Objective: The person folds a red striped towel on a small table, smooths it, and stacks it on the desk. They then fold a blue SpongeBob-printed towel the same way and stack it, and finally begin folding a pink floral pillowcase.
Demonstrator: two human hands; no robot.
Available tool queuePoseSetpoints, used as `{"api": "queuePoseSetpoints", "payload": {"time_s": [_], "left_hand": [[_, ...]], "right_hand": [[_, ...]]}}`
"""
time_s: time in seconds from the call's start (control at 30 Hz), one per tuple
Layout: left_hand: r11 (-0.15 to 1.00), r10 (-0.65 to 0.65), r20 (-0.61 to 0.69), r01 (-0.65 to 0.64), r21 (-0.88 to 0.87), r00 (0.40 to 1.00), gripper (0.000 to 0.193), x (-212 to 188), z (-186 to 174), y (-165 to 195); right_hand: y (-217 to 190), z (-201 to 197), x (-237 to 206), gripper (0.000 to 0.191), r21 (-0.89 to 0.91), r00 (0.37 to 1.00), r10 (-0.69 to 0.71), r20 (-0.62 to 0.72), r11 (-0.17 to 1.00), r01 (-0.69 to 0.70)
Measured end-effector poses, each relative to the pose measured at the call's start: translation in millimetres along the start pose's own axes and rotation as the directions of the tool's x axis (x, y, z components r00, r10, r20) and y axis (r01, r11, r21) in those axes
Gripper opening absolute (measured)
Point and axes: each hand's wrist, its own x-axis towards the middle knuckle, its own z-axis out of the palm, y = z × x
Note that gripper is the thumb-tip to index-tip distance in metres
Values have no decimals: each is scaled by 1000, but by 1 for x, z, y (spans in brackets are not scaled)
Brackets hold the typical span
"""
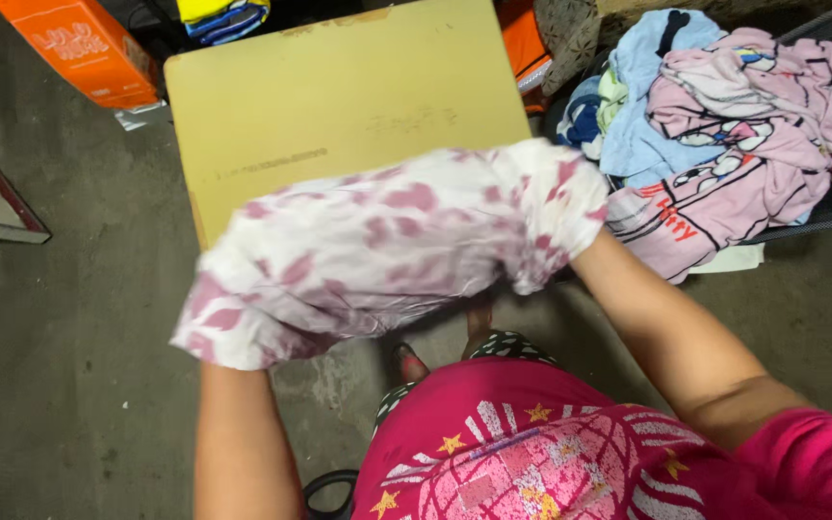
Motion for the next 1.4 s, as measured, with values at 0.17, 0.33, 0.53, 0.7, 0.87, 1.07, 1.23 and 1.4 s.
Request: {"api": "queuePoseSetpoints", "payload": {"time_s": [0.17,0.33,0.53,0.7,0.87,1.07,1.23,1.4], "left_hand": [[983,174,-153,-181,-33,973,35,-23,-34,22],[949,178,-211,-111,295,961,34,-35,-57,11],[400,189,29,-104,911,981,32,1,-40,-50],[-11,75,193,-192,981,978,31,15,-27,-72],[-240,-170,111,-150,959,979,40,-16,2,-49],[213,22,178,-179,961,984,62,-61,93,-11],[461,332,311,-441,770,890,65,-71,132,-15],[520,279,90,-229,823,956,34,-59,115,-31]], "right_hand": [[4,-21,4,45,115,990,57,-128,992,-43],[25,-6,-10,47,315,999,46,-4,948,-42],[55,55,-3,50,329,985,-47,165,944,-10],[58,89,-8,53,256,969,-126,212,964,70],[70,114,-19,60,122,983,-128,134,986,112],[109,130,-21,51,185,959,-197,204,970,160],[143,119,-9,33,69,998,-49,46,997,45],[146,119,-12,23,41,988,-80,134,996,75]]}}
